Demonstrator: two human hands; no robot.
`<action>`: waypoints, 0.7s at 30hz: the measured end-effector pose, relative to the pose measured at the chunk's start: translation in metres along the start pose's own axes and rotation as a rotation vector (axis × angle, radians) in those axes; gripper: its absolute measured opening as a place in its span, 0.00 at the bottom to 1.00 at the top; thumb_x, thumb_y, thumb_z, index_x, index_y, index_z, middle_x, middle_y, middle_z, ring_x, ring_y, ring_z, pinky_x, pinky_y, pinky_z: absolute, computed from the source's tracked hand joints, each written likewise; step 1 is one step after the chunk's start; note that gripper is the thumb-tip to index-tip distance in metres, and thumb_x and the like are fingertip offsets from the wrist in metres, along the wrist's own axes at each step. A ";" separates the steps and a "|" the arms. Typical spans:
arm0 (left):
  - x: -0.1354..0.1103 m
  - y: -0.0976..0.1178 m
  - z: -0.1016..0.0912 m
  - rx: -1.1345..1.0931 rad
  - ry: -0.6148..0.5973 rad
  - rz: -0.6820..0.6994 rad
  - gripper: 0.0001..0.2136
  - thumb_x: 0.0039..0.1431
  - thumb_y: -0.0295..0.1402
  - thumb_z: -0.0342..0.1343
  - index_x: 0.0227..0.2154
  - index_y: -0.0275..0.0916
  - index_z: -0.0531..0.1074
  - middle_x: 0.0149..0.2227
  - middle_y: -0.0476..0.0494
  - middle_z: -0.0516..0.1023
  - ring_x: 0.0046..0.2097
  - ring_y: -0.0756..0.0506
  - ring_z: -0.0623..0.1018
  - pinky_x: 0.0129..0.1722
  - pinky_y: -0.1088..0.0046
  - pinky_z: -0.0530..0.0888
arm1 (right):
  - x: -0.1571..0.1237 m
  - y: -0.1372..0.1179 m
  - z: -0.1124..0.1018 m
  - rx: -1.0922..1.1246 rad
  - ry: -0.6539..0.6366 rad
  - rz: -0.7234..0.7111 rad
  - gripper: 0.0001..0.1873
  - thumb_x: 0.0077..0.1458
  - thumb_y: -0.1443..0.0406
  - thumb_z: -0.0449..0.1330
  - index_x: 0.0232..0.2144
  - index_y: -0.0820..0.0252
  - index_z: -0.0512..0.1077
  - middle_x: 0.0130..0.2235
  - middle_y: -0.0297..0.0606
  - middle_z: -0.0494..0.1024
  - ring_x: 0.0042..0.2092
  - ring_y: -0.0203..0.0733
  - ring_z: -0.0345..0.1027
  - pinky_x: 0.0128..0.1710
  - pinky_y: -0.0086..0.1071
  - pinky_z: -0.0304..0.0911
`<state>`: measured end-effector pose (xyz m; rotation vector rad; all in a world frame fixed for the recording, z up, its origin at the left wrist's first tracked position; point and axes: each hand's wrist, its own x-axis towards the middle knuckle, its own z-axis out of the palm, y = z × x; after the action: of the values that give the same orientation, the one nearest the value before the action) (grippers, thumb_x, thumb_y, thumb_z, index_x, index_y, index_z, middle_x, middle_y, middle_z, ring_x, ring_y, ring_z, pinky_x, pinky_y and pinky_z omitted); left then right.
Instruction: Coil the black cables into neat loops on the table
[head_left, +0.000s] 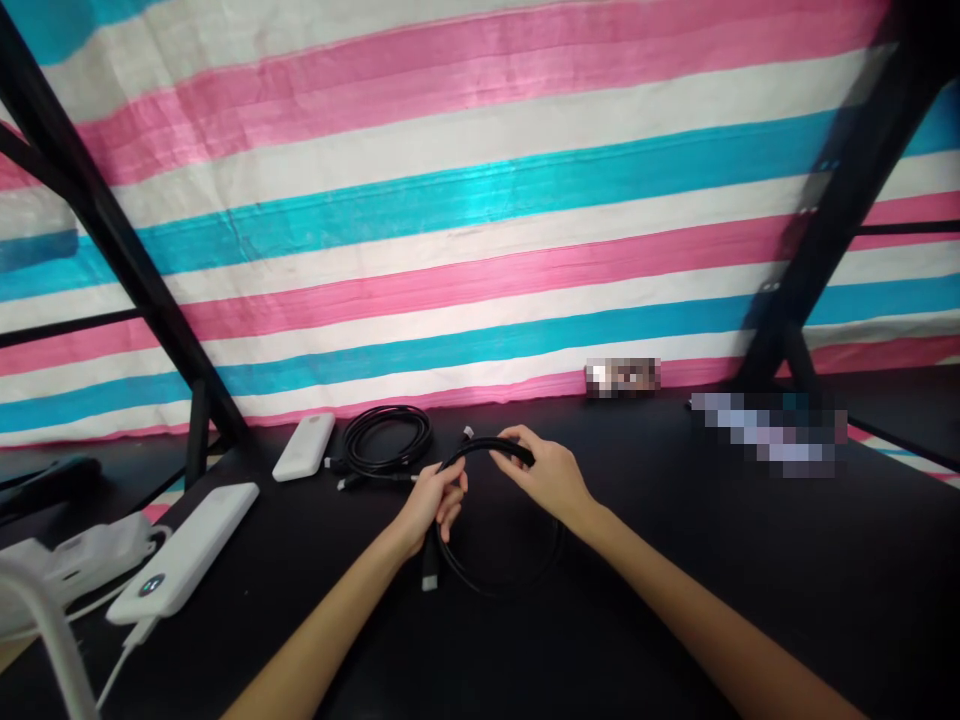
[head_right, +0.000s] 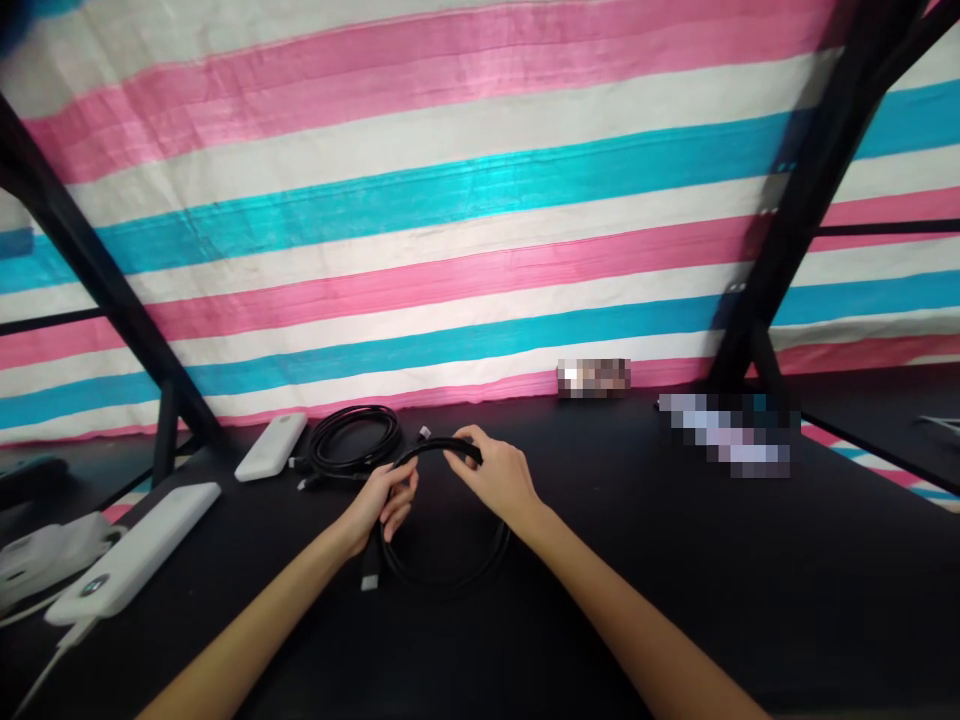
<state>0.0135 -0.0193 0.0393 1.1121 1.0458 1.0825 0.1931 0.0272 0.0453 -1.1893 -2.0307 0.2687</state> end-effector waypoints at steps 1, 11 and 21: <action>0.000 0.000 0.000 -0.010 -0.009 -0.018 0.16 0.54 0.46 0.50 0.22 0.38 0.62 0.06 0.60 0.51 0.07 0.55 0.55 0.08 0.81 0.49 | -0.001 -0.001 0.000 0.006 -0.024 -0.018 0.15 0.51 0.57 0.57 0.41 0.53 0.69 0.24 0.28 0.74 0.26 0.37 0.69 0.28 0.28 0.59; -0.005 -0.002 0.000 0.026 -0.268 -0.261 0.12 0.55 0.41 0.51 0.24 0.37 0.63 0.07 0.60 0.52 0.09 0.55 0.54 0.09 0.81 0.48 | -0.004 -0.004 0.002 0.043 -0.150 -0.427 0.17 0.48 0.71 0.57 0.42 0.55 0.70 0.50 0.42 0.67 0.52 0.46 0.60 0.50 0.41 0.57; -0.010 0.003 0.001 0.110 -0.359 -0.282 0.10 0.53 0.35 0.53 0.21 0.38 0.61 0.09 0.60 0.51 0.10 0.56 0.52 0.09 0.81 0.50 | -0.006 -0.011 0.002 -0.070 -0.436 -0.450 0.05 0.50 0.65 0.59 0.32 0.61 0.71 0.32 0.36 0.74 0.34 0.38 0.67 0.36 0.30 0.55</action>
<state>0.0129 -0.0290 0.0430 1.1545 0.9465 0.5807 0.1865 0.0165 0.0461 -0.7203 -2.6408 0.2486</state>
